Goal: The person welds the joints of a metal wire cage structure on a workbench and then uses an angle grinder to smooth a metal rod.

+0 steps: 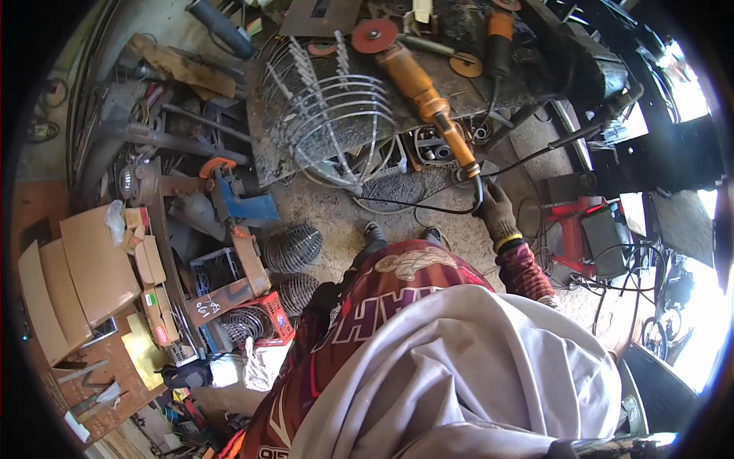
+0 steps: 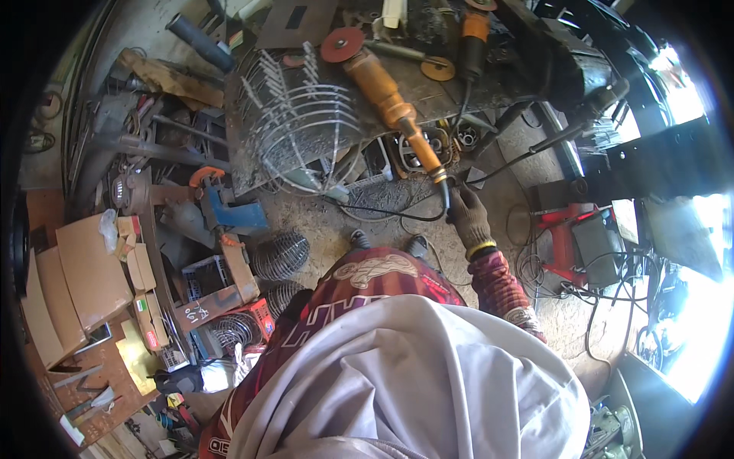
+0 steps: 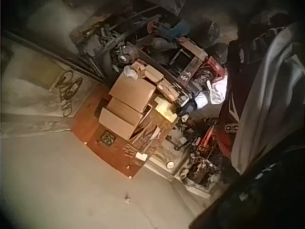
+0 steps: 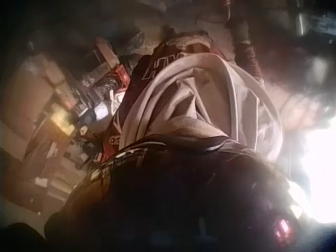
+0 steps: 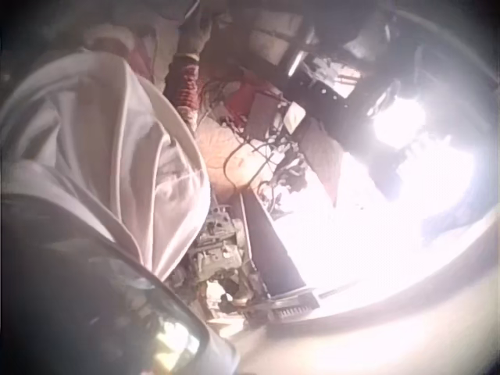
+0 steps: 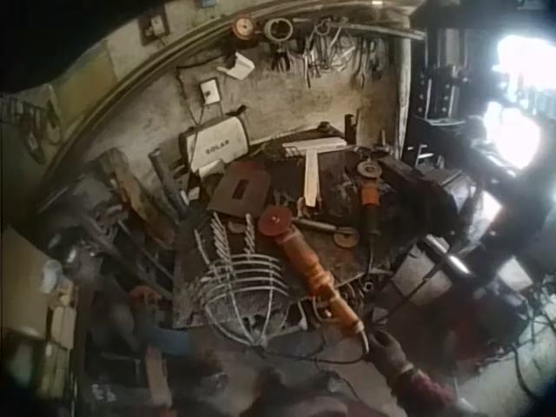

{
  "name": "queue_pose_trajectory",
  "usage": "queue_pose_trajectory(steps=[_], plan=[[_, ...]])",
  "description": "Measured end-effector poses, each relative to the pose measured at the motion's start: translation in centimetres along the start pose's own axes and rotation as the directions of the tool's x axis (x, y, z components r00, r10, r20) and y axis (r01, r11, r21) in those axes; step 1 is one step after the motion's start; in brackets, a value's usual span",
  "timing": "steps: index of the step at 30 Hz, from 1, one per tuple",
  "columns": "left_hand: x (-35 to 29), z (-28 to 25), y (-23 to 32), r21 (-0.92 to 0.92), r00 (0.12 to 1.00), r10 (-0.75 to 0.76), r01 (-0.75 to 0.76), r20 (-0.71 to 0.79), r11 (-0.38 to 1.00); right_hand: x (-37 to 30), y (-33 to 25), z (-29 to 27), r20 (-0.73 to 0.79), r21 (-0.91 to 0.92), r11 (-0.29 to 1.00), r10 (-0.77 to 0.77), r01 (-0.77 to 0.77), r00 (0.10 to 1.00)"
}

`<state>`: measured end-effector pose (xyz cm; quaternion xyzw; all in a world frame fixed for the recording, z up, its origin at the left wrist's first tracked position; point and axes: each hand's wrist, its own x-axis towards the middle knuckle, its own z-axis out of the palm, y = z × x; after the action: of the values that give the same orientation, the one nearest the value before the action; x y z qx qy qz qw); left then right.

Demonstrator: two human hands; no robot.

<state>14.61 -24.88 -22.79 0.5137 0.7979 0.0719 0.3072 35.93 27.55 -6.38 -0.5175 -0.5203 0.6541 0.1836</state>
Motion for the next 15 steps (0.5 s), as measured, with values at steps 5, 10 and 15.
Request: queue_pose_trajectory(steps=[5, 10, 15], plan=[[3.3, -2.8, -4.3, -0.005, 0.998, 0.058, -0.058, -0.019, 0.998, 1.5, 16.1, -6.1, 0.198, -0.098, 0.897, 0.442, -0.431, 0.875], [6.5, -7.2, -6.9, 0.051, 0.922, 0.333, -0.329, -0.198, 0.943, -5.0, 22.0, -9.7, 0.018, -0.397, 0.755, 0.575, -0.522, 0.818], [5.8, -7.3, -9.9, -0.001, 0.973, 0.188, -0.190, -0.136, 0.982, -6.7, 24.7, -9.4, -0.081, -0.713, 0.574, 0.502, -0.402, 0.861]])
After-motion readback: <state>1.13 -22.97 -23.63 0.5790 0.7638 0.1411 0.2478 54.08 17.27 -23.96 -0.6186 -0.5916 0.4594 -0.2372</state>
